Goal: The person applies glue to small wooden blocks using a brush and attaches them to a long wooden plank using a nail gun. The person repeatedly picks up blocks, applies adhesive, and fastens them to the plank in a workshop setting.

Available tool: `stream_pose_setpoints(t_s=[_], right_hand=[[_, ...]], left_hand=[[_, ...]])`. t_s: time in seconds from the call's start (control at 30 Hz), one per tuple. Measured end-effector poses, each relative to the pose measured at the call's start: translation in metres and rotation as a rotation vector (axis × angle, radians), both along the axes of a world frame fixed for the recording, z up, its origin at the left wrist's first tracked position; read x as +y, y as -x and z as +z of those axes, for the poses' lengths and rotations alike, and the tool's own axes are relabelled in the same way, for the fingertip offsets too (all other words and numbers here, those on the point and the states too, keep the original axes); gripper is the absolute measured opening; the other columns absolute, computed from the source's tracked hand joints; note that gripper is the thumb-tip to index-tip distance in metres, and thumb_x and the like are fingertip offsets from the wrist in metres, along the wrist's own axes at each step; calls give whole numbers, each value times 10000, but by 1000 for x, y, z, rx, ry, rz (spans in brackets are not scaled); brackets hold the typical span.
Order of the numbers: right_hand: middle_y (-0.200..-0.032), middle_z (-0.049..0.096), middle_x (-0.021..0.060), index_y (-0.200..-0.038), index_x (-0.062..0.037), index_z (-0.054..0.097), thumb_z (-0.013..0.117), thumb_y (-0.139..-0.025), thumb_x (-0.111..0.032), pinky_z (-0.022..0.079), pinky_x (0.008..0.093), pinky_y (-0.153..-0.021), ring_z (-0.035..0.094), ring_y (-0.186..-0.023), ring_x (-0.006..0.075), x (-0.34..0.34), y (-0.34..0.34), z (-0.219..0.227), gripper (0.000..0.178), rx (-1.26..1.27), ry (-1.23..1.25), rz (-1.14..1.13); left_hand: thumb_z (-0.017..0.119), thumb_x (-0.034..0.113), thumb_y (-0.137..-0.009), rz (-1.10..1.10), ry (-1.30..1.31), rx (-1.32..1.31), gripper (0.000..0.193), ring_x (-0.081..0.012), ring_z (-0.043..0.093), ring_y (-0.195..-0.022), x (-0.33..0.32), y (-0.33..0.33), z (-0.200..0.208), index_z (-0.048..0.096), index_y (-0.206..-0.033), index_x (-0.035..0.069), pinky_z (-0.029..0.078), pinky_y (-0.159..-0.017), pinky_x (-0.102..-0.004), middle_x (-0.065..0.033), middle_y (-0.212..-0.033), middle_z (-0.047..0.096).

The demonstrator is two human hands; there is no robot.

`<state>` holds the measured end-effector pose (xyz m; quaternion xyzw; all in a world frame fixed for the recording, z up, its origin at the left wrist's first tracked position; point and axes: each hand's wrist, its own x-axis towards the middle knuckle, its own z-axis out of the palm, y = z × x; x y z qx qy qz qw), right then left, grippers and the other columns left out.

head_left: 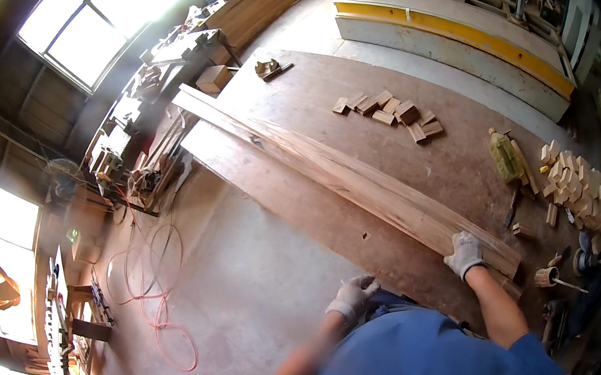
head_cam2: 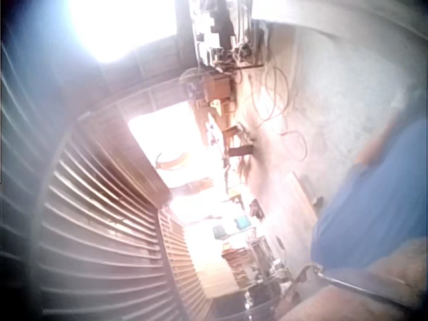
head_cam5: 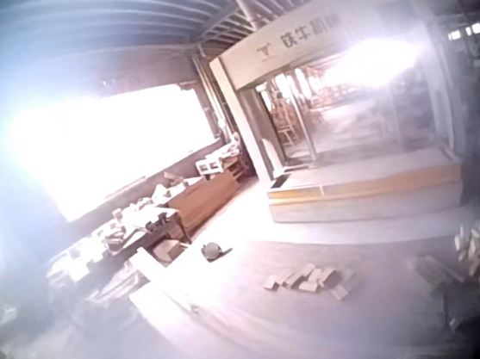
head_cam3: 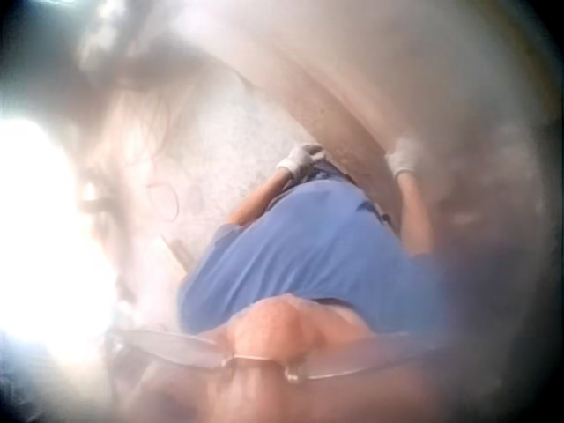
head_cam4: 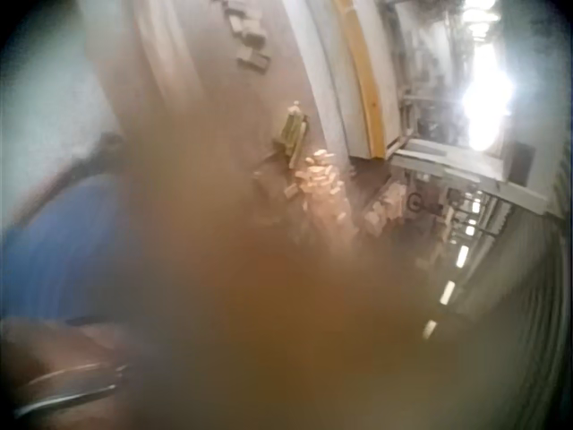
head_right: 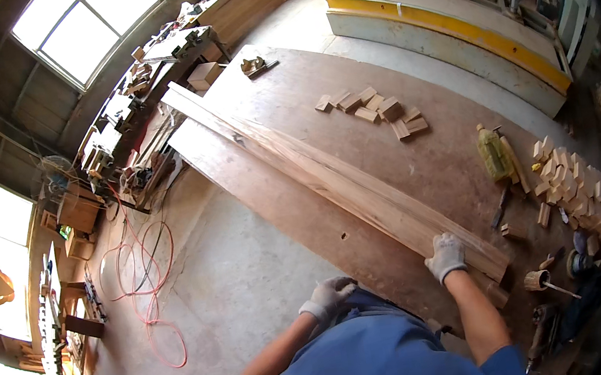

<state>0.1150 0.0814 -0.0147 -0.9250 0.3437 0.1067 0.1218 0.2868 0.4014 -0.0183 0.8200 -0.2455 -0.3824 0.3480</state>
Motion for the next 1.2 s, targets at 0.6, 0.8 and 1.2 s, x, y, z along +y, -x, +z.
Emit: stream_pose_setpoints(t_s=[0.6, 0.8, 1.2], right_hand=[[-1147, 632, 154, -1094, -80, 647, 912, -632, -229, 479, 489, -1025, 598, -1146, 371, 221, 232, 55, 553, 359, -38, -505], [-1195, 599, 166, -1146, -55, 612, 858, -685, -129, 491, 492, -1024, 580, -1171, 391, 295, 287, 34, 528, 435, -10, -602], [-1381, 559, 268, -1433, -43, 516, 875, -745, -327, 461, 488, -1112, 534, -1316, 452, 351, 326, -55, 827, 208, -64, -781]], left_hand=[[506, 804, -969, 946, 544, 935, 708, -225, 667, -776, -32, -312, -44, 609, -1250, 163, 574, -654, -352, -50, -923, 648], [468, 809, -974, 1058, 512, 834, 884, -360, 632, -781, -34, -309, -36, 430, -1466, 75, 585, -723, -503, -171, -961, 600], [388, 1006, -815, 928, 748, 872, 971, -320, 574, -715, 5, -149, 122, 587, -972, 69, 542, -704, -506, -114, -794, 587]])
